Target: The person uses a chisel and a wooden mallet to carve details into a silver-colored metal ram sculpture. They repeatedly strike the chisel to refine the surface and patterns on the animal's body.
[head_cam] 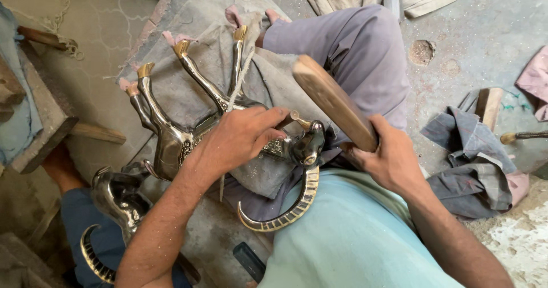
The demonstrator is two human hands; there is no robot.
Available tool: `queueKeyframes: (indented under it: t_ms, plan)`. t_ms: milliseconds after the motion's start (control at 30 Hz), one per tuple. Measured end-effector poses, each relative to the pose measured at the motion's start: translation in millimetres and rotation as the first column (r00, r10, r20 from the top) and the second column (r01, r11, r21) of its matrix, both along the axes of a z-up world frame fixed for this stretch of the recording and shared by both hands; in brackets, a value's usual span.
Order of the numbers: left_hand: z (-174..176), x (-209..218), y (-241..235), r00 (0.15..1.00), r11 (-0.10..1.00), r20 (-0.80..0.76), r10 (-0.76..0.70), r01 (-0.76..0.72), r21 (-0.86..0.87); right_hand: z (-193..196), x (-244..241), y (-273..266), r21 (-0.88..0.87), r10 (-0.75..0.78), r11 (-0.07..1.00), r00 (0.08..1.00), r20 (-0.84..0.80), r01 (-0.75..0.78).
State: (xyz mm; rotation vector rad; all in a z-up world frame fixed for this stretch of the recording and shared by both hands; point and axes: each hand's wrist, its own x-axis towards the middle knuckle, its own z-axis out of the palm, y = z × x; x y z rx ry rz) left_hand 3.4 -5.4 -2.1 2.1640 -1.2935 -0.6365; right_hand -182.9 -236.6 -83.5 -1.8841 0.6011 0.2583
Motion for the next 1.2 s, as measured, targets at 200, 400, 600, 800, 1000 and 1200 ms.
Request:
queueKeyframes:
  t_ms: [200,400,600,800,1000,1200]
  plan:
    - [1,0,-6,0.999,0.991,-0.001,-0.042,0.042,0.124,12,3,12,0.076,-0.141,0.989,0.957,0.255,0.125]
    - [7,2,-11,0.999,0.980,-0.025,-0.046,0.050,0.192,5,0,12,-0.078,-0.041,0.995,0.976,0.212,0.059]
    - [9,2,-13,0.998,0.980,-0.012,-0.055,0.056,0.188,-2,-6,19,-0.070,-0.157,0.982,0.966,0.205,0.175]
    - [9,2,-13,0.998,0.974,-0.020,-0.055,0.058,0.218,-3,-4,16,-0.042,-0.130,0.989,0.978,0.166,0.138]
    - [11,3,-16,0.999,0.976,-0.011,-0.042,0.043,0.215,-8,-5,20,-0.056,-0.091,0.992,0.960,0.266,0.109]
    - [8,5,-17,0.998,0.977,-0.020,-0.059,0.062,0.204,-15,-7,17,-0.157,-0.033,0.986,0.979,0.199,0.065]
